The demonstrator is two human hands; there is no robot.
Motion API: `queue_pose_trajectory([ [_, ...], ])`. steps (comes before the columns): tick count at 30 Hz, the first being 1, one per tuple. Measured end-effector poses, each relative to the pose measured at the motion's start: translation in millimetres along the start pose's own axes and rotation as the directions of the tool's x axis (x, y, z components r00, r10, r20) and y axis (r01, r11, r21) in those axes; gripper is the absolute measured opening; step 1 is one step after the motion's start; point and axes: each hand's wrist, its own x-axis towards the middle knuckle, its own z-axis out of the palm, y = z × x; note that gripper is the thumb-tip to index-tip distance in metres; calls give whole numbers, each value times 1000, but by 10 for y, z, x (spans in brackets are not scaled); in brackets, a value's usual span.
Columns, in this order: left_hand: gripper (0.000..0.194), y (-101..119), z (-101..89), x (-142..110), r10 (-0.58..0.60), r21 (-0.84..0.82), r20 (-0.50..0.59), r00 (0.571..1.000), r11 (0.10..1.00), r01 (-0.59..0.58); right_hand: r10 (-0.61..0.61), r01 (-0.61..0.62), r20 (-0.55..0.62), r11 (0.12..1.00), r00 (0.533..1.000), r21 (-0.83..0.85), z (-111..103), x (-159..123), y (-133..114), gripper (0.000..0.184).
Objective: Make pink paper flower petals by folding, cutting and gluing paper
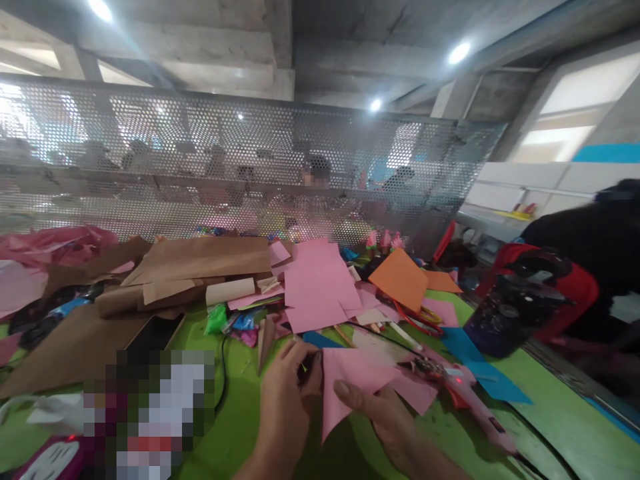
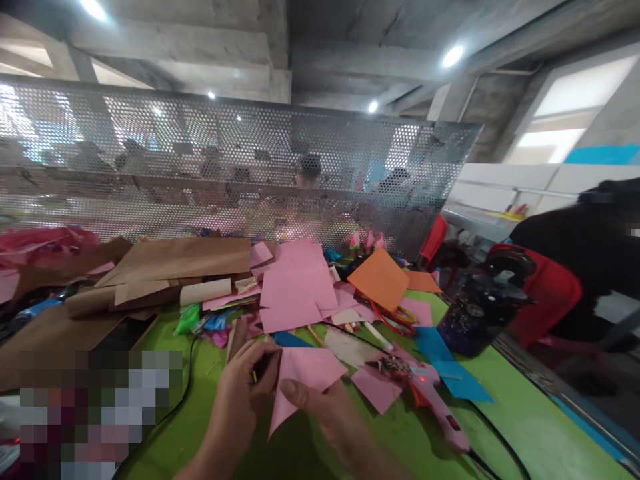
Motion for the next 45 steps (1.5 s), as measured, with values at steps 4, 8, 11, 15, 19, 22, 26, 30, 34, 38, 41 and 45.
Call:
queue_pose_trajectory([
  [4, 17, -21, 16, 5, 1, 1, -3, 1000, 1000, -1, -11, 15, 58, 997, 998, -80, 8, -8, 36, 60],
  [8, 18, -27, 9, -3, -3, -74, -49, 999, 997, -1, 7, -4, 18, 985, 1000, -175, -14, 20, 139, 60],
  [11, 18, -35, -3, 0, -54, -217, -27, 998, 975, 47, -59, 47, -44, 969, 997, -241, -34, 53, 167, 48],
  [15, 21, -79, -19, 35, -212, -431, 133, 968, 867, 249, -57, 49, -35, 978, 998, -203, -51, 96, 81, 31],
  [19, 30, -116, -29, 55, -257, -530, 280, 925, 762, 372, -63, 54, -41, 982, 997, -180, -80, 132, 18, 26],
  [22, 35, -104, -33, 40, -281, -521, 359, 890, 731, 441, -64, 42, -94, 974, 993, -223, -118, 151, 42, 26],
  [26, 35, -76, -46, 21, -284, -533, 380, 880, 710, 459, -64, 34, -99, 961, 993, -275, -156, 166, 75, 28],
  [30, 33, -85, -42, 22, -277, -547, 378, 884, 703, 454, -71, 29, -122, 948, 990, -317, -156, 165, 56, 33],
  [34, 36, -98, -24, 22, -279, -562, 390, 878, 683, 467, -118, 61, -132, 927, 984, -371, -138, 151, 22, 32],
  [38, 36, -102, -10, 19, -259, -582, 393, 882, 673, 456, -84, 33, -124, 929, 989, -369, -133, 156, 30, 28],
  [41, 35, -115, 4, 12, -254, -600, 382, 889, 663, 448, -72, 30, -109, 939, 991, -343, -134, 179, 58, 29],
  [45, 38, -132, 21, 7, -275, -603, 378, 884, 651, 461, -67, 25, -116, 943, 991, -331, -127, 197, 76, 29],
])
